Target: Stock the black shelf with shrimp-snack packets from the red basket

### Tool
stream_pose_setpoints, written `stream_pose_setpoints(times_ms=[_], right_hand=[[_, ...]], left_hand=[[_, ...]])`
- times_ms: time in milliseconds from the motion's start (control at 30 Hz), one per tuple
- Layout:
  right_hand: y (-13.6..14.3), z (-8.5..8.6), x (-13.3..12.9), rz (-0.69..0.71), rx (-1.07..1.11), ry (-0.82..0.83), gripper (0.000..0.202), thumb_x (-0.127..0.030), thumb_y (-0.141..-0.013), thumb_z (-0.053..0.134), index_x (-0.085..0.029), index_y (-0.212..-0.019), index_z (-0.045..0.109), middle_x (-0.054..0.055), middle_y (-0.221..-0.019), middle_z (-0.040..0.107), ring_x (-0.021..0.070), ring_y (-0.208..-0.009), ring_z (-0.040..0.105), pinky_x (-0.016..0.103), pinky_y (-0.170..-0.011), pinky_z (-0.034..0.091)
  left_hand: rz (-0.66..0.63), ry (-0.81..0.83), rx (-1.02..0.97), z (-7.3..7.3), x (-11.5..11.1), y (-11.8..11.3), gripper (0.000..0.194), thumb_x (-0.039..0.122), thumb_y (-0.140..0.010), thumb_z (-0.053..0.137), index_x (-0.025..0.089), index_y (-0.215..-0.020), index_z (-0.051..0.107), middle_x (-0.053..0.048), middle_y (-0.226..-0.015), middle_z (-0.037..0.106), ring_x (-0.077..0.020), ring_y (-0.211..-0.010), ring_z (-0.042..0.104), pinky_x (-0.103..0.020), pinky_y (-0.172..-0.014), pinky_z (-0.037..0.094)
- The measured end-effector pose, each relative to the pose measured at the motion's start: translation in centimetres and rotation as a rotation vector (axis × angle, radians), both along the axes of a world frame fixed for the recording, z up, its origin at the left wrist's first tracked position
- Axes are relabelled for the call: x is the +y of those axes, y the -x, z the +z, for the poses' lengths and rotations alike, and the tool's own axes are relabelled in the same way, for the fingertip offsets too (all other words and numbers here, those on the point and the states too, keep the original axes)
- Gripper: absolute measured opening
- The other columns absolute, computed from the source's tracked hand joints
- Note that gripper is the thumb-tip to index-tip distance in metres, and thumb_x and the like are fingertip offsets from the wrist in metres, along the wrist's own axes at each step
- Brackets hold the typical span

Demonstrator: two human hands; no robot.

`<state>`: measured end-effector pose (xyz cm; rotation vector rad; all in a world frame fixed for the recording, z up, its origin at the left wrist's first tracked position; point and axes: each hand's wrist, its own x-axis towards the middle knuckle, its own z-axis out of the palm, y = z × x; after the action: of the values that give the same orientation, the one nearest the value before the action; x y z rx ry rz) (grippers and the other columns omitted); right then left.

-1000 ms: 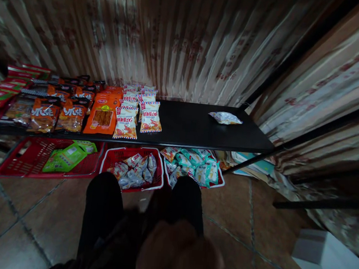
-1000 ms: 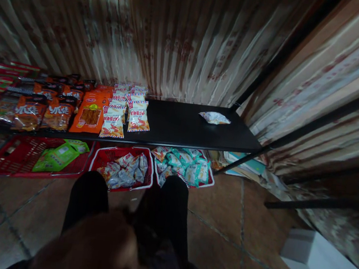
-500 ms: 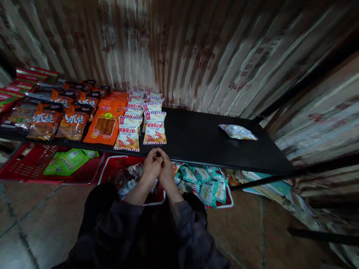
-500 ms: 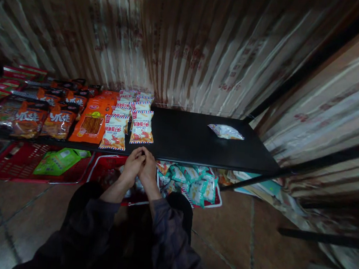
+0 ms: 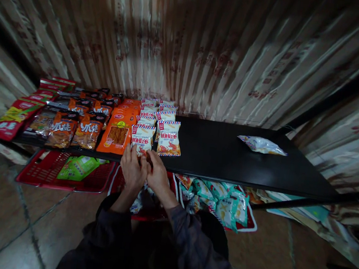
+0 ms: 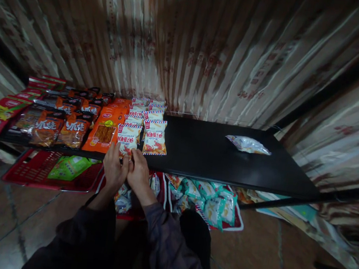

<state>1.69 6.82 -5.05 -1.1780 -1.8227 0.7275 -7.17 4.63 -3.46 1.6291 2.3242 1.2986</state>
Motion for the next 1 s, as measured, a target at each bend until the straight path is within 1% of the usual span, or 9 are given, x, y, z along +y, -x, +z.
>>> stream_pose_setpoints(times_ms=[100,200,267,400,533,600,733,867,1000], right_hand=[[0.3,0.1,0.3,-0.002,0.007,-0.012,0.044,-0.016,-0.081,0.043,-0.016,-0.123,0.055,0.013,-0.128,0.056,0.0232,-0.12,0.05,0.042,-0.103,0.039],[0.2,0.4,0.8,0.008,-0.023,-0.034,0.043,-0.016,-0.081,0.041,-0.014,-0.121,0.056,0.014,-0.127,0.056,0.0238,-0.119,0.051,0.043,-0.103,0.039],[0.3,0.7,1.2,-0.011,-0.035,-0.038,0.043,-0.019,-0.083,0.04,-0.012,-0.123,0.055,0.015,-0.13,0.054,0.0239,-0.122,0.048,0.042,-0.106,0.036],[1.1,1.9,2.2,-0.074,0.016,0.031,0.048,-0.029,-0.089,0.037,-0.014,-0.134,0.042,0.012,-0.14,0.044,0.0223,-0.131,0.037,0.043,-0.111,0.028],[2.2,3.1,3.3,-0.056,0.064,0.116,0.056,-0.036,-0.09,0.037,-0.013,-0.141,0.03,0.013,-0.146,0.033,0.0225,-0.136,0.029,0.044,-0.112,0.023],[2.7,3.4,3.7,-0.05,0.077,0.139,0.058,-0.038,-0.09,0.036,-0.013,-0.142,0.027,0.013,-0.147,0.031,0.0227,-0.137,0.026,0.045,-0.112,0.022],[3.3,3.3,4.4,-0.057,0.092,0.156,0.059,-0.04,-0.09,0.037,-0.013,-0.142,0.029,0.013,-0.147,0.031,0.0224,-0.137,0.026,0.043,-0.113,0.02],[3.3,2.7,5.0,-0.067,0.096,0.164,0.055,-0.04,-0.09,0.036,-0.015,-0.14,0.034,0.011,-0.145,0.036,0.022,-0.135,0.031,0.044,-0.113,0.022],[3.2,2.4,5.1,-0.07,0.077,0.154,0.054,-0.039,-0.091,0.035,-0.013,-0.139,0.036,0.013,-0.143,0.038,0.0228,-0.134,0.033,0.044,-0.112,0.024]], left_hand=[[-0.07,0.014,-0.022,-0.1,0.7,0.5,0.044,0.027,-0.085,0.042,0.013,-0.127,0.047,-0.016,-0.138,0.044,-0.0262,-0.13,0.037,-0.045,-0.105,0.032],[-0.073,-0.011,-0.052,-0.2,0.9,0.5,0.045,0.026,-0.085,0.042,0.014,-0.128,0.045,-0.016,-0.139,0.042,-0.026,-0.13,0.036,-0.046,-0.106,0.031],[-0.061,-0.02,-0.059,-0.3,1.0,0.7,0.046,0.027,-0.084,0.044,0.015,-0.128,0.044,-0.015,-0.14,0.041,-0.027,-0.13,0.036,-0.047,-0.105,0.031],[-0.047,-0.013,-0.047,-0.2,1.7,1.5,0.048,0.031,-0.084,0.045,0.012,-0.129,0.043,-0.018,-0.138,0.043,-0.028,-0.131,0.036,-0.048,-0.105,0.03],[-0.059,0.002,-0.07,0.3,2.9,2.4,0.052,0.031,-0.084,0.045,0.011,-0.132,0.039,-0.019,-0.137,0.044,-0.0272,-0.131,0.036,-0.047,-0.107,0.029],[-0.072,0.021,-0.09,0.6,3.5,2.7,0.053,0.03,-0.085,0.044,0.01,-0.133,0.037,-0.02,-0.137,0.044,-0.0274,-0.13,0.038,-0.046,-0.106,0.031],[-0.104,0.064,-0.116,0.6,4.2,3.0,0.055,0.033,-0.087,0.042,0.005,-0.133,0.035,-0.024,-0.134,0.046,-0.0289,-0.126,0.043,-0.045,-0.102,0.036],[-0.097,0.057,-0.137,0.2,4.5,2.9,0.053,0.03,-0.086,0.043,0.01,-0.135,0.034,-0.022,-0.135,0.046,-0.0279,-0.126,0.044,-0.046,-0.102,0.037],[-0.109,0.059,-0.118,0.0,4.6,2.8,0.053,0.031,-0.086,0.042,0.008,-0.134,0.036,-0.022,-0.134,0.047,-0.0283,-0.126,0.043,-0.045,-0.102,0.037]])
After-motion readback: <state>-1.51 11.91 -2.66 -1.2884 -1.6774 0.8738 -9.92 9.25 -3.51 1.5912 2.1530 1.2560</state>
